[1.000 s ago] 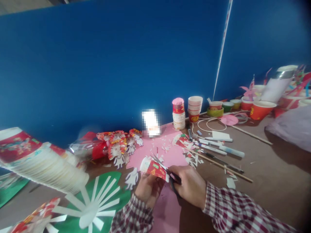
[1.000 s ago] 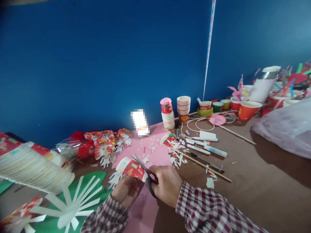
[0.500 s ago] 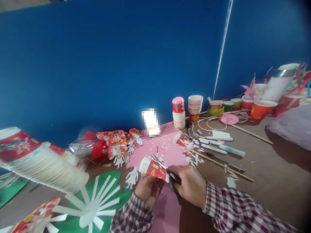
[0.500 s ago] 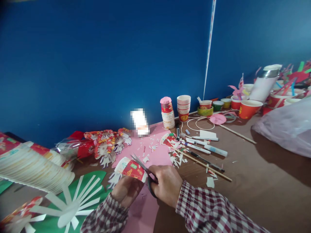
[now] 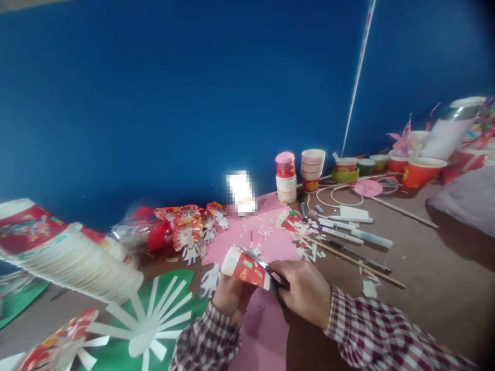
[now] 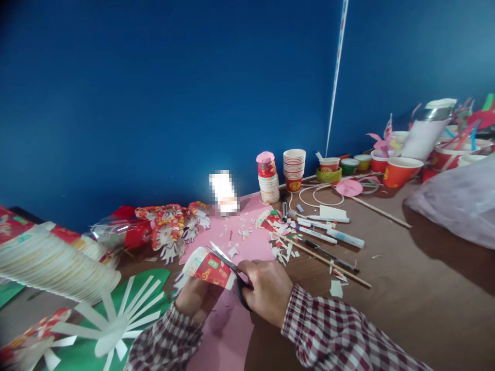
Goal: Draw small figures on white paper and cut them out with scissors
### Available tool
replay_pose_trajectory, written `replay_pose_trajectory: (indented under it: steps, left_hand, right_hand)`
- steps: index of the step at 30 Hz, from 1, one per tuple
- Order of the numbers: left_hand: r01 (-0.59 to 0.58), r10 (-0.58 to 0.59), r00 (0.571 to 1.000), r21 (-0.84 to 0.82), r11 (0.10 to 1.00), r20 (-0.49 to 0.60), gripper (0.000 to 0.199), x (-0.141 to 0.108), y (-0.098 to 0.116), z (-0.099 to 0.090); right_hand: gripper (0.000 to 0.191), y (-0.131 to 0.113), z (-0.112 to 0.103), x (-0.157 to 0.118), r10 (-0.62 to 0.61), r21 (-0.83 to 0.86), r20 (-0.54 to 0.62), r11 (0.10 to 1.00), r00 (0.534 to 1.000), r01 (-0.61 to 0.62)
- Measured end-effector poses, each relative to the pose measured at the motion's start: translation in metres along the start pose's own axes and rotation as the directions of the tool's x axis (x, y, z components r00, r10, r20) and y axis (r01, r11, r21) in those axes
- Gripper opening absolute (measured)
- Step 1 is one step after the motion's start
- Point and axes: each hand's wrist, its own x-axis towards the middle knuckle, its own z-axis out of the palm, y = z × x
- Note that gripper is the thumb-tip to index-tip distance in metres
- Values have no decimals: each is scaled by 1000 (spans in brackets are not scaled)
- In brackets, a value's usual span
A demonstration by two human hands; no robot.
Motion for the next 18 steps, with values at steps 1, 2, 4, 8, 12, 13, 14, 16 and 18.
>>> replay_pose_trajectory:
  steps: [1, 2, 4, 8, 12, 13, 14, 16, 18]
  left_hand:
    - [6, -6, 1000, 4, 1000, 0, 30, 0, -1, 0]
    - [11, -11, 1000, 8, 1000, 2, 29, 1, -1, -1]
    - [14, -14, 1000, 16, 1000, 19, 28, 1, -1, -1]
    - [6, -7, 998, 19, 1000, 61, 25, 2, -2, -4]
    - [7, -8, 998, 23, 1000, 70, 26, 3, -2, -6]
    - [7, -9, 998, 25, 1000, 70, 27, 3, -2, -6]
    - [8, -10, 998, 30, 1000, 69, 27, 2, -2, -5]
    - [9, -12, 998, 39, 999, 69, 27, 2, -1, -4]
    - [10, -13, 997, 46, 999, 72, 26, 1, 0, -2]
  right_hand:
    - [13, 0, 0, 0, -1, 11, 4, 1000, 1000, 1]
    - [13, 0, 1, 0, -2, 23, 7, 1000, 1000, 2]
    - [14, 1, 1, 0, -2, 40, 13, 999, 1000, 2]
    - [13, 0, 1, 0, 0, 47, 17, 999, 1000, -1]
    - [13, -1, -1, 0, 0, 41, 25, 999, 1000, -1]
    - [12, -1, -1, 0, -2, 39, 28, 999, 1000, 1]
    - [11, -1, -2, 0, -4, 37, 30, 999, 1000, 3]
    - [11, -2, -4, 0, -11, 36, 45, 999, 999, 10]
    - [11, -3, -6, 0, -14, 33, 58, 999, 998, 13]
